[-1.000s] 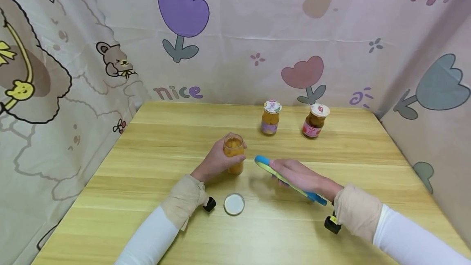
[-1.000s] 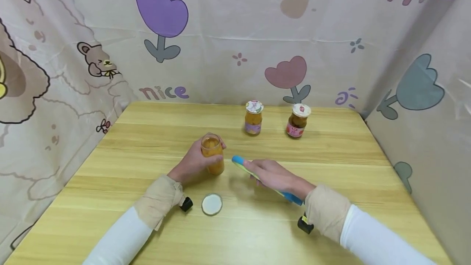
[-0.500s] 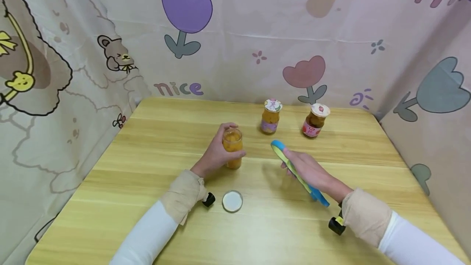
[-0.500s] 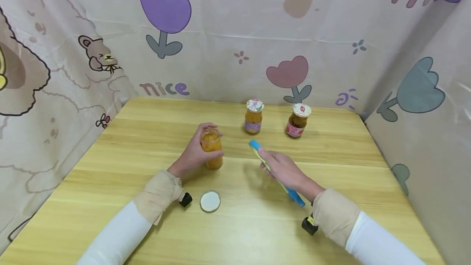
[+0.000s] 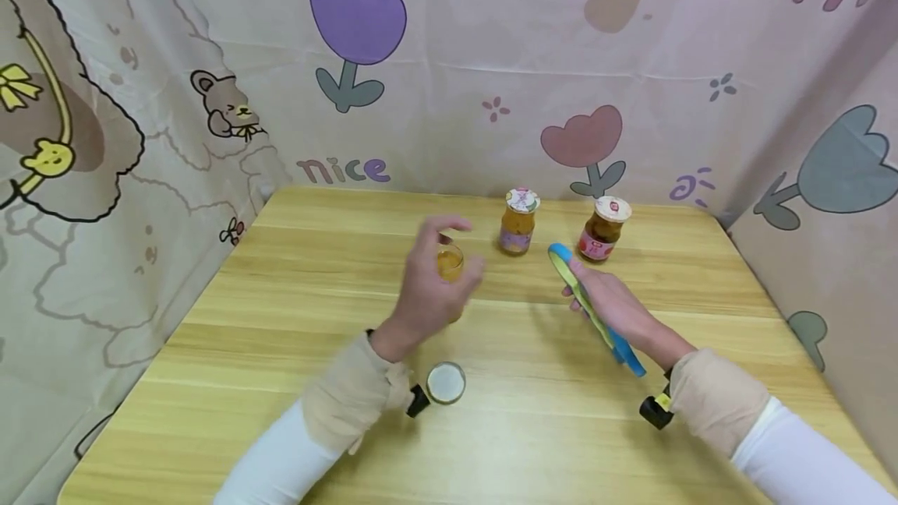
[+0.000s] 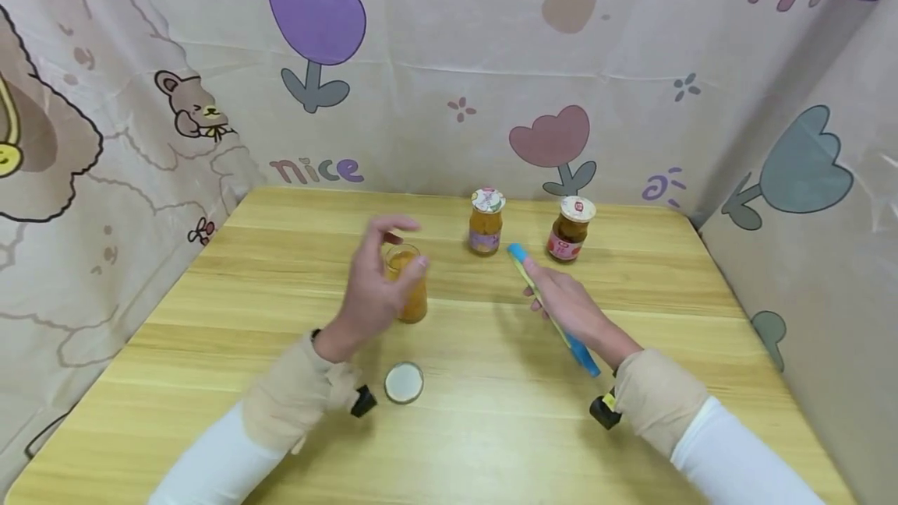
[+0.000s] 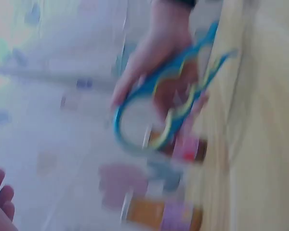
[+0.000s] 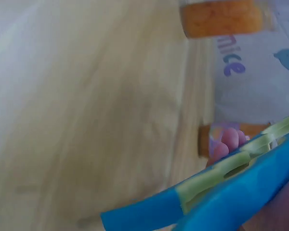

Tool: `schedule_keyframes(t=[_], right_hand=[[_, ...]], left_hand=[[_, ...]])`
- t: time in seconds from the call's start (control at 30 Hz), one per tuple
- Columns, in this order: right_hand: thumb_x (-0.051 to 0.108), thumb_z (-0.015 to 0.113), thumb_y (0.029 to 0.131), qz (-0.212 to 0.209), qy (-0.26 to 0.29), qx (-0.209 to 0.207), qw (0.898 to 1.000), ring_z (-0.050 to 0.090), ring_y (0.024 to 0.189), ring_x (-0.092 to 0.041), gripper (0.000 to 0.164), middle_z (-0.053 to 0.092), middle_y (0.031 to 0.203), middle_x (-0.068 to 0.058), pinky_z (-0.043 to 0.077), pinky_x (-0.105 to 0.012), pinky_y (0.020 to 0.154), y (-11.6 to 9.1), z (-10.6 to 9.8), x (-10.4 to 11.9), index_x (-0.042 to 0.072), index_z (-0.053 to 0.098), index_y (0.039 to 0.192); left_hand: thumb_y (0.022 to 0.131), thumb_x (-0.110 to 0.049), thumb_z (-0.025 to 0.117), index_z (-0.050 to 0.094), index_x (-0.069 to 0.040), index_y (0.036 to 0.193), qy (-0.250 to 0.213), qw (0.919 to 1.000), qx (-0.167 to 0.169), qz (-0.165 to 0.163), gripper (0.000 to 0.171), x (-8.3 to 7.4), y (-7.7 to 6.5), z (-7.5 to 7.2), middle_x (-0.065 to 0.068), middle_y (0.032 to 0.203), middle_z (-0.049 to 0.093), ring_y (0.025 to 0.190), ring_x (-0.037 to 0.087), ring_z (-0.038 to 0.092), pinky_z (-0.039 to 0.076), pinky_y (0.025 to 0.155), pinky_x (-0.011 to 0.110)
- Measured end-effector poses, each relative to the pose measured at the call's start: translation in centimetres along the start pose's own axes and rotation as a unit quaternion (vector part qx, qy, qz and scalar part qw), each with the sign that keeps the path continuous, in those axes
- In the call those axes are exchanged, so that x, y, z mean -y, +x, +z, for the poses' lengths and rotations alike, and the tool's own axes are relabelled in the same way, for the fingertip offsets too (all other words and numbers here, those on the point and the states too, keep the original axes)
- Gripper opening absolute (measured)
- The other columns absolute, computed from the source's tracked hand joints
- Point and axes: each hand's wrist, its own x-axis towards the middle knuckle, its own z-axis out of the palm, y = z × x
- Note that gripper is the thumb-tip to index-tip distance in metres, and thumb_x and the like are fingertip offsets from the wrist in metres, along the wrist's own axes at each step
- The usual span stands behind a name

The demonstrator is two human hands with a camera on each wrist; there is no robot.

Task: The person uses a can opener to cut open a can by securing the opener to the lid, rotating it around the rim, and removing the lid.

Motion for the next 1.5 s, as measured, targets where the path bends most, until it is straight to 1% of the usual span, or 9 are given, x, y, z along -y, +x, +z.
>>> schedule_keyframes(t=[0.07, 0.13, 0.2, 0.3, 0.43, 0.7, 0.9, 1.13, 1.5], right_hand=[[0.074, 0.021, 0.091, 0.006, 0.006, -0.017, 1.0, 0.061, 0.087, -0.037, 0.087, 0.062, 0.108, -0.021, 0.052, -0.042, 0.067, 0.0, -1.0, -0.2, -0.001, 0.055, 0.12], [0.074, 0.022, 0.091, 0.009, 0.012, -0.029, 0.999, 0.061, 0.085, -0.037, 0.086, 0.062, 0.108, -0.022, 0.053, -0.043, 0.067, -0.1, -1.7, -0.4, 0.0, 0.055, 0.119], [0.074, 0.022, 0.091, 0.008, 0.011, -0.036, 0.999, 0.062, 0.084, -0.036, 0.085, 0.063, 0.107, -0.021, 0.053, -0.044, 0.067, -0.2, -2.3, -0.5, 0.001, 0.054, 0.12], [0.073, 0.022, 0.092, 0.004, 0.006, -0.035, 0.999, 0.062, 0.085, -0.035, 0.084, 0.063, 0.106, -0.017, 0.053, -0.043, 0.068, -0.3, -2.6, -0.7, 0.002, 0.053, 0.123], [0.074, 0.021, 0.091, 0.007, -0.006, -0.046, 0.999, 0.062, 0.084, -0.033, 0.085, 0.064, 0.103, -0.013, 0.053, -0.042, 0.067, -0.6, -3.0, -0.5, 0.002, 0.056, 0.12], [0.075, 0.02, 0.091, -0.001, -0.01, -0.061, 0.998, 0.061, 0.086, -0.035, 0.086, 0.062, 0.105, -0.013, 0.052, -0.039, 0.066, -0.8, -3.6, -0.2, 0.002, 0.055, 0.12], [0.076, 0.021, 0.089, -0.003, -0.007, -0.06, 0.998, 0.06, 0.088, -0.034, 0.086, 0.061, 0.107, -0.013, 0.052, -0.041, 0.068, -0.8, -3.5, -0.2, 0.004, 0.05, 0.128], [0.078, 0.023, 0.088, 0.002, -0.012, -0.063, 0.998, 0.059, 0.09, -0.036, 0.089, 0.06, 0.109, -0.012, 0.052, -0.037, 0.067, -0.5, -3.5, 0.0, 0.004, 0.048, 0.132], [0.077, 0.024, 0.088, 0.012, -0.011, -0.063, 0.998, 0.059, 0.09, -0.034, 0.087, 0.06, 0.11, -0.014, 0.052, -0.042, 0.071, -0.2, -3.4, -0.7, 0.004, 0.048, 0.13]], left_hand=[[0.077, -0.002, 0.064, 0.054, 0.003, 0.106, -0.01, 0.9986, 0.021, 0.047, 0.032, -0.1, -0.5, 2.4, 0.015, 0.106, 0.057, 0.103, 0.026, 0.051, 0.042, 0.09, 0.035], [0.079, -0.005, 0.064, 0.056, -0.002, 0.105, -0.032, 0.9968, 0.053, 0.051, 0.027, 0.2, -1.1, 4.8, 0.011, 0.105, 0.058, 0.102, 0.022, 0.052, 0.043, 0.09, 0.033], [0.083, -0.008, 0.063, 0.056, -0.006, 0.105, -0.054, 0.9957, 0.076, 0.0, 0.024, 0.6, -1.7, 7.1, 0.006, 0.107, 0.059, 0.102, 0.018, 0.053, 0.045, 0.089, 0.031], [0.087, -0.013, 0.062, 0.055, -0.011, 0.107, -0.077, 0.9852, 0.071, -0.136, 0.021, 1.8, -2.1, 9.7, 0.002, 0.109, 0.058, 0.104, 0.013, 0.053, 0.046, 0.087, 0.033], [0.085, -0.014, 0.063, 0.051, -0.012, 0.107, -0.094, 0.9587, 0.013, -0.268, 0.025, 3.9, -1.6, 12.0, 0.006, 0.109, 0.058, 0.105, 0.018, 0.053, 0.045, 0.088, 0.041], [0.071, -0.017, 0.07, 0.045, -0.011, 0.113, -0.04, 0.9068, -0.149, -0.392, 0.05, 8.4, 0.3, 14.7, 0.005, 0.114, 0.043, 0.109, 0.028, 0.05, 0.043, 0.088, 0.032], [0.068, -0.019, 0.075, 0.039, -0.013, 0.13, -0.021, 0.8901, -0.181, -0.418, 0.072, 10.5, 1.0, 15.4, 0.005, 0.128, 0.039, 0.12, 0.023, 0.046, 0.04, 0.099, 0.031], [0.066, -0.024, 0.078, 0.032, -0.021, 0.141, 0.023, 0.8727, -0.167, -0.458, 0.088, 12.4, 1.5, 16.4, 0.005, 0.139, 0.037, 0.123, 0.021, 0.044, 0.039, 0.099, 0.033], [0.069, -0.029, 0.08, 0.033, -0.025, 0.143, 0.055, 0.8871, -0.149, -0.433, 0.088, 14.3, 3.4, 17.4, 0.004, 0.138, 0.042, 0.122, 0.019, 0.044, 0.039, 0.102, 0.037]])
